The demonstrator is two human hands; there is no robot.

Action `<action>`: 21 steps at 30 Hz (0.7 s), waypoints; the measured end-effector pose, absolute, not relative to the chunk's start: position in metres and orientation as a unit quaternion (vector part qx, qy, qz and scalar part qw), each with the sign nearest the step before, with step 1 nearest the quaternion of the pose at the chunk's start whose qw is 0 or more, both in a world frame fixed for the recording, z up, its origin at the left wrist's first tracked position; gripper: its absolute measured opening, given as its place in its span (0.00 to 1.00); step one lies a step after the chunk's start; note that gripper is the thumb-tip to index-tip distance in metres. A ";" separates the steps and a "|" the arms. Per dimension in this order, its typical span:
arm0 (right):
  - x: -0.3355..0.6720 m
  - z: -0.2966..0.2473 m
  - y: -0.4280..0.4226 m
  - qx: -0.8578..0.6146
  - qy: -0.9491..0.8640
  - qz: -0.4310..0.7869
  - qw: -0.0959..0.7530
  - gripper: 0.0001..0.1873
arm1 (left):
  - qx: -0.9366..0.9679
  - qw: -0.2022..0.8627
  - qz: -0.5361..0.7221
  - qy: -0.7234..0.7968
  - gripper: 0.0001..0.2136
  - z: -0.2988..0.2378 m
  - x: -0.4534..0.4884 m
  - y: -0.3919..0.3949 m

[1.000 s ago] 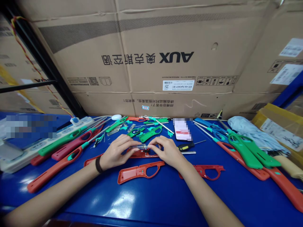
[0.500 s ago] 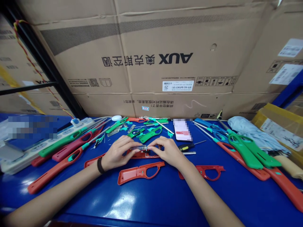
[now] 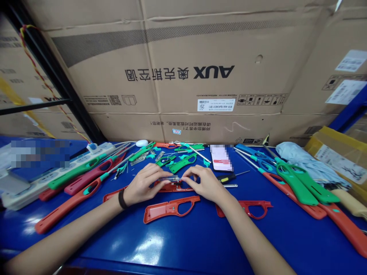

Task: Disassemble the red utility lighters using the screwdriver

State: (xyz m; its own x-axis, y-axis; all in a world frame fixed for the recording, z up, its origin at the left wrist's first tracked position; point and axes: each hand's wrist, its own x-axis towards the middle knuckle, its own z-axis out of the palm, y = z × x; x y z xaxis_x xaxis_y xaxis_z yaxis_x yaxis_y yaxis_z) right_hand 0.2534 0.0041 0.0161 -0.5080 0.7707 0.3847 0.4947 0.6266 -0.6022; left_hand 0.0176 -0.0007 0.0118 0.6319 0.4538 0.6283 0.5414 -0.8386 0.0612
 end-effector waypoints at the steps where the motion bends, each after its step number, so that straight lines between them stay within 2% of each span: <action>1: 0.253 0.016 0.004 -0.374 -0.843 0.212 0.322 0.06 | -0.900 0.064 -0.330 -0.277 0.08 0.011 0.018 -0.001; 8: 0.251 0.012 0.004 -0.370 -0.846 0.201 0.328 0.05 | -0.901 0.024 -0.331 -0.279 0.08 0.012 0.016 -0.001; 13: 0.246 0.010 0.002 -0.358 -0.864 0.197 0.295 0.04 | -0.923 -0.039 -0.270 -0.273 0.07 0.028 0.009 -0.001; 21: 0.244 0.002 0.004 -0.340 -0.881 0.186 0.272 0.04 | -0.937 -0.076 -0.186 -0.285 0.08 0.030 0.003 0.003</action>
State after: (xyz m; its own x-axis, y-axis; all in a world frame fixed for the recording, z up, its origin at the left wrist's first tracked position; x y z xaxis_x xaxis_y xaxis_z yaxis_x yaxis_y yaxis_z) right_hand 0.2436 0.0039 0.0025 -0.6217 0.6995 0.3524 0.4974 0.7001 -0.5123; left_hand 0.0033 0.0031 0.0303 0.7688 0.5620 0.3052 0.5053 -0.8263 0.2486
